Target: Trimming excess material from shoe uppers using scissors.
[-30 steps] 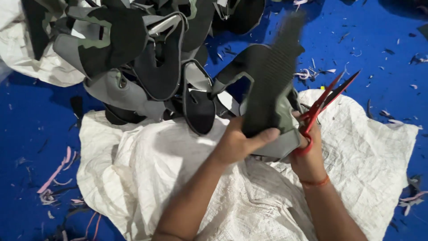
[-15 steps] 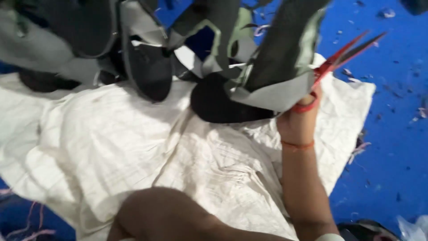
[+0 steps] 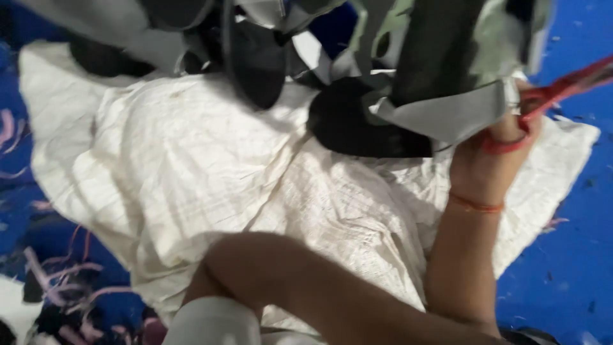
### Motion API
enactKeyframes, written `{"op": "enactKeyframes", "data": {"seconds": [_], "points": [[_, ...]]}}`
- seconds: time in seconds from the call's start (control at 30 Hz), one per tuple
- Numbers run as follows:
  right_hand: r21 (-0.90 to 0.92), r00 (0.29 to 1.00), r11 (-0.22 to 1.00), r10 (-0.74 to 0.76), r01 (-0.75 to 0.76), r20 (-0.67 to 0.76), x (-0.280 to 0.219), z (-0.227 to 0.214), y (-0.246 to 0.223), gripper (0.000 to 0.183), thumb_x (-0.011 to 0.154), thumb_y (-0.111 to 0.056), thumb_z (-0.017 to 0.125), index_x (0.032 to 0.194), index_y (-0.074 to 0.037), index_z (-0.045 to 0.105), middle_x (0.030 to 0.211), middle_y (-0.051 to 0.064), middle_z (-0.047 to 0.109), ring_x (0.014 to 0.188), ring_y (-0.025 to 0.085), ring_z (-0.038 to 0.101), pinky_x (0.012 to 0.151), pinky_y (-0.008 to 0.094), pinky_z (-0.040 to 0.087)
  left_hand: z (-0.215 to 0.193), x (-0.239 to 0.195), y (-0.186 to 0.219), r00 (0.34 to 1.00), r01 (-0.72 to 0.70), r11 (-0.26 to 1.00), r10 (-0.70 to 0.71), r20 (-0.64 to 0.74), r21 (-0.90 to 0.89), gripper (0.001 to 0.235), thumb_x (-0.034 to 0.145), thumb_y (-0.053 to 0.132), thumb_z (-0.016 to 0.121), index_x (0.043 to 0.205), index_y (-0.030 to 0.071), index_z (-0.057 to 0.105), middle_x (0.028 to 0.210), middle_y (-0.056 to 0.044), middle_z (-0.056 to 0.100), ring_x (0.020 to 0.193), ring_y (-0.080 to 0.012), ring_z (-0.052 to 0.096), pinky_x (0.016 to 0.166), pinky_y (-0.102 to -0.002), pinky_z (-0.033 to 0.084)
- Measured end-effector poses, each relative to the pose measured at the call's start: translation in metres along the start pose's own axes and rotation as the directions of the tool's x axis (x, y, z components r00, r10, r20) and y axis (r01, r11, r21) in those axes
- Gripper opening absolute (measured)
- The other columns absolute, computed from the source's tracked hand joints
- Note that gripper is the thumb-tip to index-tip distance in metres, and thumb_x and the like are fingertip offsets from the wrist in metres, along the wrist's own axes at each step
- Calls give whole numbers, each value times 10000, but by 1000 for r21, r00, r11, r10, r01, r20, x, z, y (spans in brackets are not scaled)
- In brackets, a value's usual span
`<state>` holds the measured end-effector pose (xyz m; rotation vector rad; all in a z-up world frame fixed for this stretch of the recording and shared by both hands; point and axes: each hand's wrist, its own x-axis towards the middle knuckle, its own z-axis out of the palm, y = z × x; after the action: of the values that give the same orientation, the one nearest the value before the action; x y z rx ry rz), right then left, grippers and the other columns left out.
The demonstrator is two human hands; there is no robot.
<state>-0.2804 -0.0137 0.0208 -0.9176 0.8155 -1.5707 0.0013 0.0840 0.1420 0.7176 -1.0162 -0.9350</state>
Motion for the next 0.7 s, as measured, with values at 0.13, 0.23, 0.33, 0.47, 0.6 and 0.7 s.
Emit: {"op": "enactKeyframes", "data": {"seconds": [0.13,0.23,0.33,0.47,0.6,0.7], "points": [[-76,997,997,-33,28,-63,-4,31,-12,408,973,-33,741,1319,-73,527,1063,89,624,901,193,626,807,298,518,1,37,38,1000,4,997,-4,4,-78,217,1062,195,729,1152,38,609,986,-125,641,898,-220,642,857,-393,557],[-302,963,930,-249,208,-105,1,41,-21,450,943,11,784,1307,-76,533,1219,31,592,1091,148,603,997,302,529,18,62,14,994,2,976,22,106,-217,177,1086,194,722,1135,58,621,955,-107,651,867,-200,653,841,-390,567],[-594,920,750,-389,291,-40,1,41,-34,500,835,-14,803,1263,-44,547,1117,-4,508,1034,133,493,946,305,420,-17,59,6,975,19,946,54,217,-323,154,1102,193,718,1124,70,628,934,-95,658,847,-187,661,831,-388,574],[-442,954,854,-301,274,10,-5,42,-40,496,860,13,853,1264,-41,571,1032,21,580,949,133,597,857,273,505,-54,84,-19,999,25,969,-17,-34,244,300,1121,246,654,1139,-53,634,1219,-103,683,972,-146,645,876,-283,528],[-287,980,939,-161,188,113,-11,51,-42,480,844,17,832,1255,-37,590,1074,80,709,918,165,734,835,299,625,-32,90,-65,773,224,817,-481,414,531,630,876,289,784,1368,-31,558,1285,-102,694,1034,-117,690,919,-289,549],[-596,968,769,-243,232,64,-16,36,-34,487,885,59,910,1242,16,581,1031,99,693,958,158,689,865,272,562,1,84,-80,617,551,749,-663,425,369,550,860,252,821,1297,-33,645,1186,-100,740,1065,-135,689,945,-308,546]]}}
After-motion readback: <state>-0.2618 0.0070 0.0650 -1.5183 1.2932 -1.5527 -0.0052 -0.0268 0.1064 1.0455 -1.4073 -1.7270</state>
